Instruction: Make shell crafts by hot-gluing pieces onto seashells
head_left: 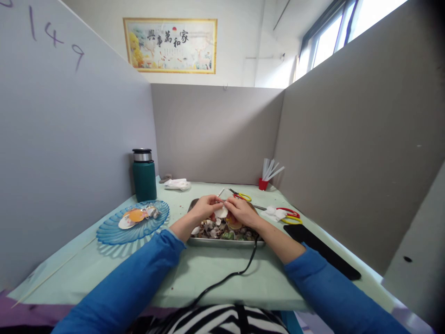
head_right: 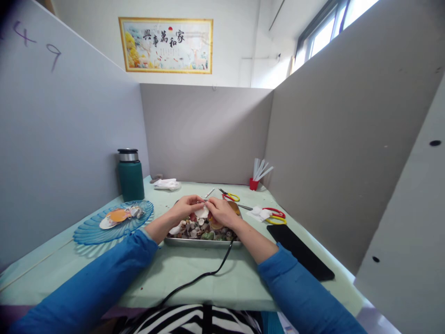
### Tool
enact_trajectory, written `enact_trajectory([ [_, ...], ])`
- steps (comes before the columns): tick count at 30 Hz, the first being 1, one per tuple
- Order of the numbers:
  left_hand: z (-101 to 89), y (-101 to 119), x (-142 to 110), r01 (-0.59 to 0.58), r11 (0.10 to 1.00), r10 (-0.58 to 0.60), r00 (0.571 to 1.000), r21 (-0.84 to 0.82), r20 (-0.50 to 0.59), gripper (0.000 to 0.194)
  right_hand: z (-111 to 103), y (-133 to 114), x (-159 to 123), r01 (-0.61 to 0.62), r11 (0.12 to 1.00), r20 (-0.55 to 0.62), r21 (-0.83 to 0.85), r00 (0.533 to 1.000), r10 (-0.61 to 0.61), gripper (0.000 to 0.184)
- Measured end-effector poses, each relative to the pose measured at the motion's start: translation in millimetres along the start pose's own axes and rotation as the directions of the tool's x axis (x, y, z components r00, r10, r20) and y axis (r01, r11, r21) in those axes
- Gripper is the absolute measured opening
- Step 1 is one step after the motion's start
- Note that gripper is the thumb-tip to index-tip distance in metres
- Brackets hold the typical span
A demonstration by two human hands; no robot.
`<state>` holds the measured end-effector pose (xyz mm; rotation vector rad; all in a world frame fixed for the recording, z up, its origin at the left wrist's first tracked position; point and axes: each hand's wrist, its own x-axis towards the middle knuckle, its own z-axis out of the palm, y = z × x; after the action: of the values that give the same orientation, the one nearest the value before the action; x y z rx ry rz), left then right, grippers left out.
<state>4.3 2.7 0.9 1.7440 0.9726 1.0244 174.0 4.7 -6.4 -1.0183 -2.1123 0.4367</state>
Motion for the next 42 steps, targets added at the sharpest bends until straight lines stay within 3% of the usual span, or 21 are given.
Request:
enact_trajectory([
  [20, -0.6, -3.0, 1.6, -0.001, 1.000, 0.001, 1.000, 0.014, -0.005, 0.024, 0.7, 1.0, 0.3, -0.010, 1.000, 0.012, 0.020, 1.000, 0.009, 0.028],
  [42, 1.8, 4.1, -2.4, 0.015, 1.000, -0.015, 1.000, 0.009, -0.012, 0.020, 0.9, 3.6, 0.0, -0.066, 0.994, 0.054, 0.091, 0.997, 0.061, 0.015],
])
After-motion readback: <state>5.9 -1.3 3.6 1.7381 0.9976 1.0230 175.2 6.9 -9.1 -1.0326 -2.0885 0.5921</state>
